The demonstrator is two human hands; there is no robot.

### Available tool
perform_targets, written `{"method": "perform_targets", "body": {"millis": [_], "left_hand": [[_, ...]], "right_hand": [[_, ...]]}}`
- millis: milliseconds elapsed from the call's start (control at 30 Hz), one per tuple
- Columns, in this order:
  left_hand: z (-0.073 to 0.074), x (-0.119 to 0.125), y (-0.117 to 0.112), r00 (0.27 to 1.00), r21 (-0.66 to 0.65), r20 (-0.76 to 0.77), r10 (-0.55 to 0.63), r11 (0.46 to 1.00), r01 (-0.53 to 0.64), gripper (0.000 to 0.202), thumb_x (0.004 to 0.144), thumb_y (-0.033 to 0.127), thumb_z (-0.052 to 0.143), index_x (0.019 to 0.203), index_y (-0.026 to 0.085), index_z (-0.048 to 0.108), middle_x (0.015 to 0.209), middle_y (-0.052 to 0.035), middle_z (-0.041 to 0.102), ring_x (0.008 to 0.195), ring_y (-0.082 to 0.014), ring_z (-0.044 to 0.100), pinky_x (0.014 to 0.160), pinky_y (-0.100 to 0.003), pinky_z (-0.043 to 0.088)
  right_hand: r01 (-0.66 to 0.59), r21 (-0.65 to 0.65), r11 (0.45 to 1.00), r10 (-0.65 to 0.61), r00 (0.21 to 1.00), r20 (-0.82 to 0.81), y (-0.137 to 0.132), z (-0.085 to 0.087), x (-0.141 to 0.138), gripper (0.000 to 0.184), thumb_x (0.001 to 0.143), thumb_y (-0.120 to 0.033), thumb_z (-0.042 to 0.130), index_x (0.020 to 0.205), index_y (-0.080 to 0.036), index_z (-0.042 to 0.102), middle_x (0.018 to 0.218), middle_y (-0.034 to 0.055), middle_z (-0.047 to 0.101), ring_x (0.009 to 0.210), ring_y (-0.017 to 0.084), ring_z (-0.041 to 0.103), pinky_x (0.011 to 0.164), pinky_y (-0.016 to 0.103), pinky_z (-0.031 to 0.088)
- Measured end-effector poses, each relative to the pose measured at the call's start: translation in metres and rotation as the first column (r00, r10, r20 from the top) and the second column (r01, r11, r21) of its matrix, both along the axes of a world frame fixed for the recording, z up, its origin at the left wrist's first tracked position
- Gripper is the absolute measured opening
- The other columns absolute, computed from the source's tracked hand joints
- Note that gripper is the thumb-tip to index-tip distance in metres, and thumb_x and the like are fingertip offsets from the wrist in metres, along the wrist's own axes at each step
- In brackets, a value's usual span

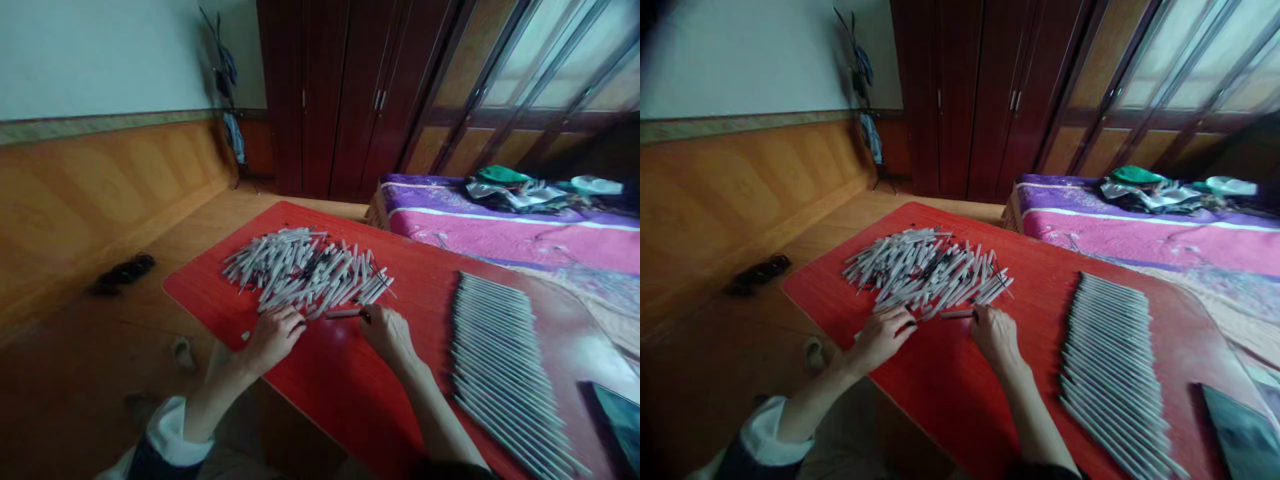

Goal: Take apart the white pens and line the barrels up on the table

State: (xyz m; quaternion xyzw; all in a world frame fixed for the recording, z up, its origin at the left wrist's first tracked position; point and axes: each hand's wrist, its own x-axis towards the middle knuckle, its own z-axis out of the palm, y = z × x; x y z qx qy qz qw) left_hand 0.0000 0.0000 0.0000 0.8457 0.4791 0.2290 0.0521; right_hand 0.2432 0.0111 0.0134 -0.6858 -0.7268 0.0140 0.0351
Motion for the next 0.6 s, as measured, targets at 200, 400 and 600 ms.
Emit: {"method": "perform_targets", "body": {"millis": [200,400,600], "left_hand": [[0.023,0.040,0.030,0.998,0.064,-0.043,-0.051,0.997,0.054,0.011,0.084,0.020,0.052,0.080,0.017,0.062,0.081,-0.0043,0.061,0.079,-0.0176,0.056,0.074,-0.030,0.041],[0.013,0.083,0.045,0.963,0.095,-0.192,-0.188,0.973,0.209,0.019,0.085,0.014,0.046,0.077,0.016,0.063,0.080,-0.0066,0.062,0.083,-0.0210,0.056,0.075,-0.033,0.040],[-0.002,0.095,0.054,0.968,0.040,-0.136,-0.211,0.975,0.218,0.018,0.082,0.013,0.046,0.077,0.014,0.063,0.076,-0.0088,0.064,0.083,-0.0231,0.057,0.077,-0.035,0.039]], "right_hand": [[-0.184,-0.005,0.983,0.184,0.981,0.064,-0.003,0.004,-0.022,0.026,0.086,-0.016,0.038,0.084,-0.017,0.064,0.087,0.0086,0.063,0.078,0.018,0.060,0.055,0.023,0.035],[-0.138,-0.015,0.990,0.139,0.987,0.083,-0.009,0.005,-0.011,0.024,0.084,-0.012,0.040,0.085,-0.016,0.064,0.086,0.0095,0.062,0.078,0.018,0.061,0.054,0.023,0.035],[-0.050,0.056,0.997,0.046,0.996,0.075,-0.011,-0.003,0.004,0.023,0.086,-0.018,0.041,0.086,-0.019,0.063,0.083,0.0059,0.063,0.072,0.016,0.060,0.052,0.024,0.031]]}}
